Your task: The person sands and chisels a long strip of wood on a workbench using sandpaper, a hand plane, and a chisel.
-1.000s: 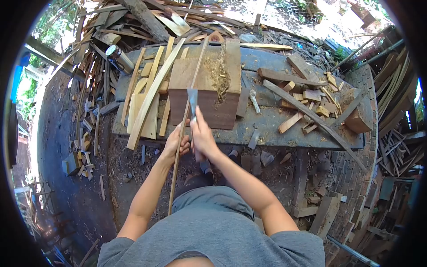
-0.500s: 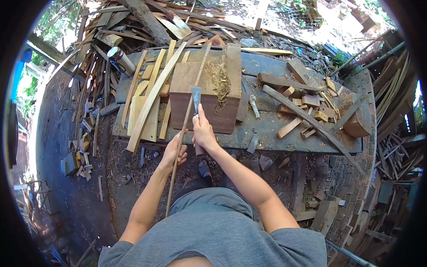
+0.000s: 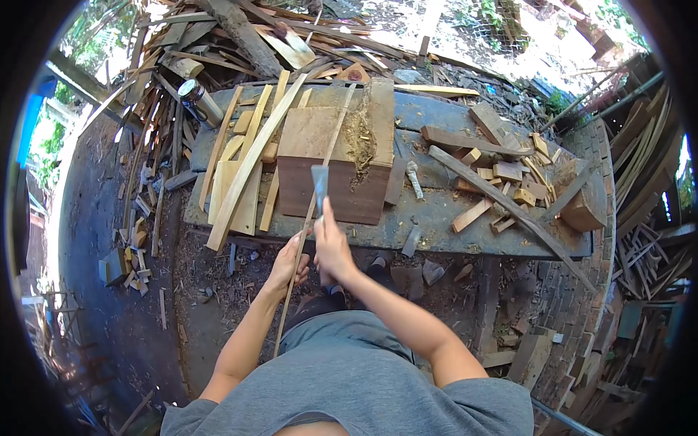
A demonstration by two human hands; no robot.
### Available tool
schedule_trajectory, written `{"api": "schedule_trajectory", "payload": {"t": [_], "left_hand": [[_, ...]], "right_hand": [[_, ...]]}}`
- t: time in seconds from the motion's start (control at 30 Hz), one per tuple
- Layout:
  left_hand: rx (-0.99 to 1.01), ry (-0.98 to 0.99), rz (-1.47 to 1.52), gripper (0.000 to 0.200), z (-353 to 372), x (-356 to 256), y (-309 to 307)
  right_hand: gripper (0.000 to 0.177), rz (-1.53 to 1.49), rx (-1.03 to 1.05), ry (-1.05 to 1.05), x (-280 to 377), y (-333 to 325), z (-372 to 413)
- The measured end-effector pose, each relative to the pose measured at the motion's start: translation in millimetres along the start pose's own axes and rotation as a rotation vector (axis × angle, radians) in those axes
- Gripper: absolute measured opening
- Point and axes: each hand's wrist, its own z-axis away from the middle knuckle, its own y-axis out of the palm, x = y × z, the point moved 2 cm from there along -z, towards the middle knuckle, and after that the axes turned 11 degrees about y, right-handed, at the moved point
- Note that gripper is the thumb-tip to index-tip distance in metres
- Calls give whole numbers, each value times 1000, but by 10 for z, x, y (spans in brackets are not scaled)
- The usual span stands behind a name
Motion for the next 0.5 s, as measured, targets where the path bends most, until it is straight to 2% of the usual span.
{"api": "schedule_trajectory", "payload": {"t": [0.1,0.2,0.3,0.33,0.4,0.5], "left_hand": [[-13,-36,13,44,74,-58,-12],[16,-26,-11,45,173,-49,-34],[36,-32,13,45,186,-29,-54],[43,-27,34,45,169,-30,-43],[32,-23,27,45,161,-31,-44],[35,-23,18,46,210,-13,-73]], "right_hand": [[61,-65,63,13,-8,28,123],[60,-109,-67,21,111,-160,-534],[60,-47,-92,14,154,-204,-688],[60,-72,-60,66,184,-144,-436],[60,-77,9,-22,-40,27,-48],[60,-130,61,0,-33,77,121]]}}
